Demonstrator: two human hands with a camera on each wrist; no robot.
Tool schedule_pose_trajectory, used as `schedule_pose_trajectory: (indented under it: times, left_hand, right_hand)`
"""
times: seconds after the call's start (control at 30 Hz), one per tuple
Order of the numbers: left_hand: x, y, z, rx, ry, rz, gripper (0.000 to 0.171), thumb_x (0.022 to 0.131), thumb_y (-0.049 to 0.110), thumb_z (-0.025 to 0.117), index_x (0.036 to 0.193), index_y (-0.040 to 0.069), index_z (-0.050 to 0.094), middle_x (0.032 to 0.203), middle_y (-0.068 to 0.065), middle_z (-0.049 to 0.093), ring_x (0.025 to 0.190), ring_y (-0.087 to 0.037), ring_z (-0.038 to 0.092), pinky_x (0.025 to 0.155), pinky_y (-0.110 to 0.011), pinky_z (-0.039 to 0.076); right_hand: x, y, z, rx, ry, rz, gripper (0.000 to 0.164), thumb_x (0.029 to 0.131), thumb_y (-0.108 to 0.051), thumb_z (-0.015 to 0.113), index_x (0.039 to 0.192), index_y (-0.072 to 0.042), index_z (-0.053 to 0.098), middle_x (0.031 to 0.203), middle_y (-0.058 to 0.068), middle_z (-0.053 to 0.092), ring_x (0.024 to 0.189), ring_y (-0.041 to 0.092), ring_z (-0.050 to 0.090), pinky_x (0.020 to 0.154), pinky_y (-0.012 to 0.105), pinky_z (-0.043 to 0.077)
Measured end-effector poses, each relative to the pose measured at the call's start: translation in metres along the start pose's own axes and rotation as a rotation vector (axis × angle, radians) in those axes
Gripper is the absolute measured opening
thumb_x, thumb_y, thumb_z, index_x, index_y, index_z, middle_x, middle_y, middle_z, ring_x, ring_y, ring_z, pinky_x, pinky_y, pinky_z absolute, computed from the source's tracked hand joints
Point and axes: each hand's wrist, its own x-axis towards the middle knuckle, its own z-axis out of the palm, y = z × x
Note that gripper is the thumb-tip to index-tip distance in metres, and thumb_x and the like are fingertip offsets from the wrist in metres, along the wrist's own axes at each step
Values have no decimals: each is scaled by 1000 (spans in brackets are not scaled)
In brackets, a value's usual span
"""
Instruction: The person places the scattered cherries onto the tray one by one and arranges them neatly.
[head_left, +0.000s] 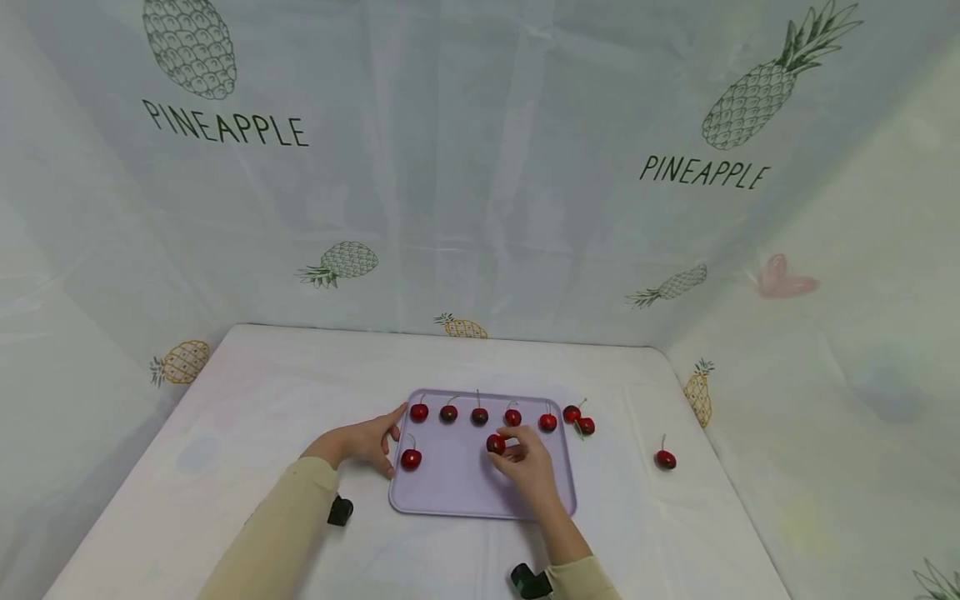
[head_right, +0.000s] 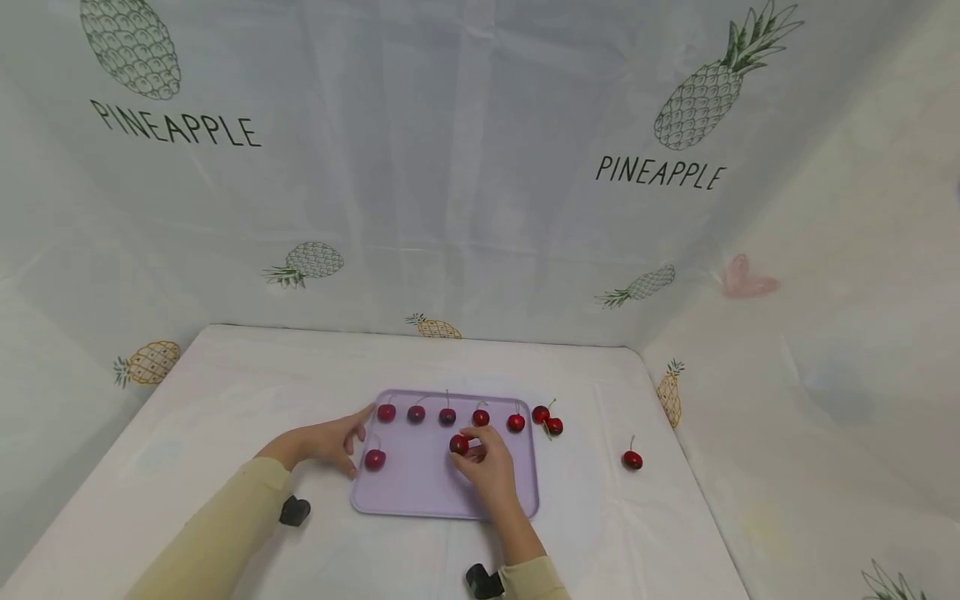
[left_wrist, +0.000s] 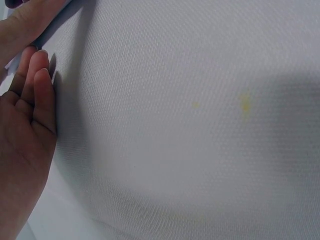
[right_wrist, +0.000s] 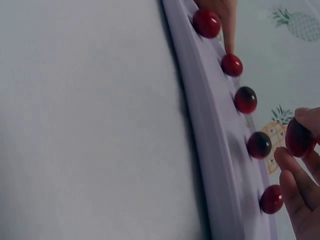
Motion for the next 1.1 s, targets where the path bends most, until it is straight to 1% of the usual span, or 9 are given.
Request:
schedule_pose_trajectory:
  times: [0.07,0.17,0.23,0.37,0.5,0.63,0.8,0.97,1.1]
  left_hand:
    - [0,1,0,2,-3,24,121,63,-6,88,154,-3,8,101,-6,47,74,-17,47,68,-28,39]
    - [0,2,0,-1,-6,42,121,63,-7,87,153,-5,7,100,-8,47,73,-17,47,66,-28,40]
    - [1,2,0,-1,-4,30,122,62,-7,88,154,-4,7,100,-7,47,72,-16,48,67,-28,41]
    - [3,-1,0,9,-3,8,122,63,-6,88,154,-1,7,100,-5,47,73,-16,48,68,-28,41]
    - [2,-2,0,17,-5,2,122,63,-5,88,154,-1,7,100,-5,46,73,-16,48,68,-28,40]
    - [2,-2,0,14,0,-3,122,63,-5,89,155,-1,8,100,-4,46,72,-16,48,68,-28,40]
    - [4,-3,0,10,12,-26,123,62,-5,89,155,2,9,99,-3,47,72,-16,48,69,-29,40]
    - [5,-4,0,13,14,-31,123,62,-4,89,155,2,9,99,-3,47,73,-16,49,71,-30,41]
    - [6,-4,1,18,13,-33,124,62,-3,90,156,3,9,100,-2,47,74,-16,49,71,-30,41]
  right_hand:
    - [-1,-1,5,14,-9,-2,34,72,4,83,103,-4,70,98,8,60,73,17,67,65,25,53]
    - [-4,-3,13,23,-28,-6,34,73,3,82,103,-5,70,99,7,60,76,19,68,67,26,54]
    - [-4,-5,19,23,-39,-4,33,73,3,82,102,-6,71,99,6,60,78,20,68,69,27,54]
    - [-6,-7,29,19,-48,-26,32,73,2,83,102,-7,71,97,4,60,80,21,66,70,30,54]
    - [-6,-6,41,9,-51,-41,31,73,1,83,101,-8,73,96,2,60,82,19,63,71,31,54]
    - [-6,-5,53,2,-62,-18,30,73,0,83,99,-10,74,96,0,58,82,18,60,71,29,52]
    - [-5,-5,65,-3,-85,10,29,74,-1,82,100,-10,75,96,0,56,84,17,60,73,27,51]
    - [-4,-8,73,-8,-98,48,30,74,-1,82,102,-9,74,96,-1,57,84,15,58,72,25,49]
    - [-4,-8,76,-38,-110,74,30,74,-3,82,102,-12,73,95,-3,57,82,13,55,71,24,47]
